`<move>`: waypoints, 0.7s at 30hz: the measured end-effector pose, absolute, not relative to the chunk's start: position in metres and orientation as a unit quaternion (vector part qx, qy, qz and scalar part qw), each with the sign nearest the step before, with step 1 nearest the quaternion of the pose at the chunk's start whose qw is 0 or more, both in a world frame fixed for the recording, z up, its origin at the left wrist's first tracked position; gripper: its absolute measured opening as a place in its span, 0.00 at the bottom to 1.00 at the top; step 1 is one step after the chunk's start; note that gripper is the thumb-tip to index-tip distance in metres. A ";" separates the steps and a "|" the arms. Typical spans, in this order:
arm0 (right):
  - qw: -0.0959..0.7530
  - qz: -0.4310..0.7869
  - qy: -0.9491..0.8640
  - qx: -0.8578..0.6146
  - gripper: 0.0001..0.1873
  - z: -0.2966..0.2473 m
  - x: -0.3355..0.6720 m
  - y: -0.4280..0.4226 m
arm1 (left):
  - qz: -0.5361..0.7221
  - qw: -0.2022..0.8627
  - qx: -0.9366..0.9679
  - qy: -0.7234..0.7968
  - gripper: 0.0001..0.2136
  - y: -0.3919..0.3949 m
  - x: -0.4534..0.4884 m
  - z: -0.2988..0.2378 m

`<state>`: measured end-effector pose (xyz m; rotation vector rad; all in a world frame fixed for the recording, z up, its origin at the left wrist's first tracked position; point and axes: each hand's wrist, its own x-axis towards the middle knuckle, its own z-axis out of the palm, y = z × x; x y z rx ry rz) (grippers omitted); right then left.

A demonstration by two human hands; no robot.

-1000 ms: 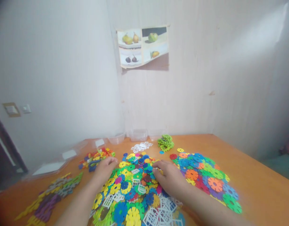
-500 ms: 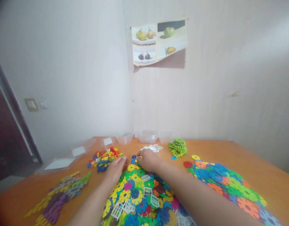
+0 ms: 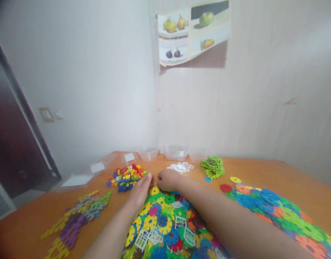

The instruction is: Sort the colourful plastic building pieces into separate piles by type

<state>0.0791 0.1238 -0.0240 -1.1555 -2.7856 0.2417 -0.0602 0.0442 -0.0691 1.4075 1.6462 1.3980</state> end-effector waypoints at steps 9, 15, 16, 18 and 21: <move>0.081 0.121 -0.886 -0.440 0.17 -0.006 0.118 0.135 | 0.519 0.302 0.548 0.582 0.29 0.046 -0.058 -0.072; 0.069 0.075 -0.845 -0.525 0.14 -0.019 0.150 0.162 | 0.541 0.325 0.510 0.585 0.30 0.045 -0.055 -0.069; 0.066 0.079 -0.844 -0.526 0.13 -0.023 0.153 0.164 | 0.546 0.326 0.504 0.585 0.30 0.045 -0.054 -0.068; 0.065 0.090 -0.844 -0.524 0.12 -0.029 0.155 0.166 | 0.549 0.323 0.496 0.590 0.31 0.045 -0.054 -0.068; 0.068 0.117 -0.853 -0.504 0.12 -0.035 0.151 0.165 | 0.552 0.321 0.491 0.593 0.30 0.045 -0.055 -0.067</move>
